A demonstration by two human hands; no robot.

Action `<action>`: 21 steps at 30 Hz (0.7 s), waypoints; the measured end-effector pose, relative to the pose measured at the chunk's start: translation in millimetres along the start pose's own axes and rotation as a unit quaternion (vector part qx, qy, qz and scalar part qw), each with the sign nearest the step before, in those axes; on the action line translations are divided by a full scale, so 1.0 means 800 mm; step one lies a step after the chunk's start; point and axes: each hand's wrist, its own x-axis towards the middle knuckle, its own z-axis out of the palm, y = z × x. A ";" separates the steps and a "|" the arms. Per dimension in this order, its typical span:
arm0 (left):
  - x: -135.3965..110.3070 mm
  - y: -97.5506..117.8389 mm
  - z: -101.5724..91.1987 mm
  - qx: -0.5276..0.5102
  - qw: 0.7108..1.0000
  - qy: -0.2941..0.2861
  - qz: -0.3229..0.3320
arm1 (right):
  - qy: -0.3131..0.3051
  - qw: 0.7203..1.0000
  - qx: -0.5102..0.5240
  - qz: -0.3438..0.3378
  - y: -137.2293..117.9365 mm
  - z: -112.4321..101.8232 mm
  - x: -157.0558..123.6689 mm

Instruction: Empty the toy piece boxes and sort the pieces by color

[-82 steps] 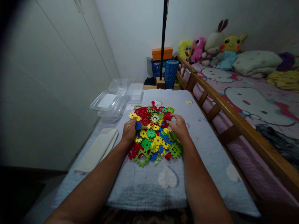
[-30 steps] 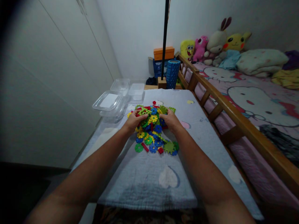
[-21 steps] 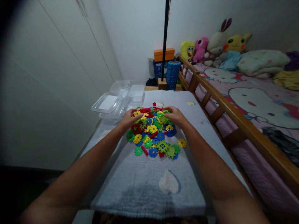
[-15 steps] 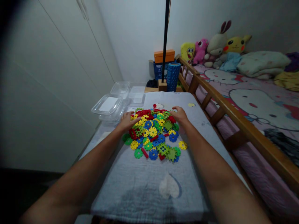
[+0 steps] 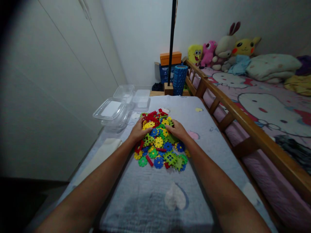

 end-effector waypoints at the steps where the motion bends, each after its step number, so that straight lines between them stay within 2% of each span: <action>1: 0.001 0.001 0.003 -0.011 1.000 -0.003 0.007 | -0.006 1.000 0.027 0.005 -0.004 0.001 -0.005; 8: 0.018 0.017 0.031 -0.080 0.995 -0.001 0.052 | -0.060 0.972 0.224 0.030 -0.025 0.013 -0.028; 13: 0.030 0.028 0.028 -0.123 0.991 -0.026 0.047 | -0.080 0.971 0.217 0.060 -0.026 0.002 -0.028; 17: 0.049 0.023 0.007 -0.089 0.995 -0.012 0.030 | -0.033 0.989 0.142 0.019 -0.022 -0.013 -0.004; 21: 0.073 0.017 -0.014 0.071 0.997 0.022 0.027 | 0.077 0.996 0.039 0.013 -0.012 -0.018 0.050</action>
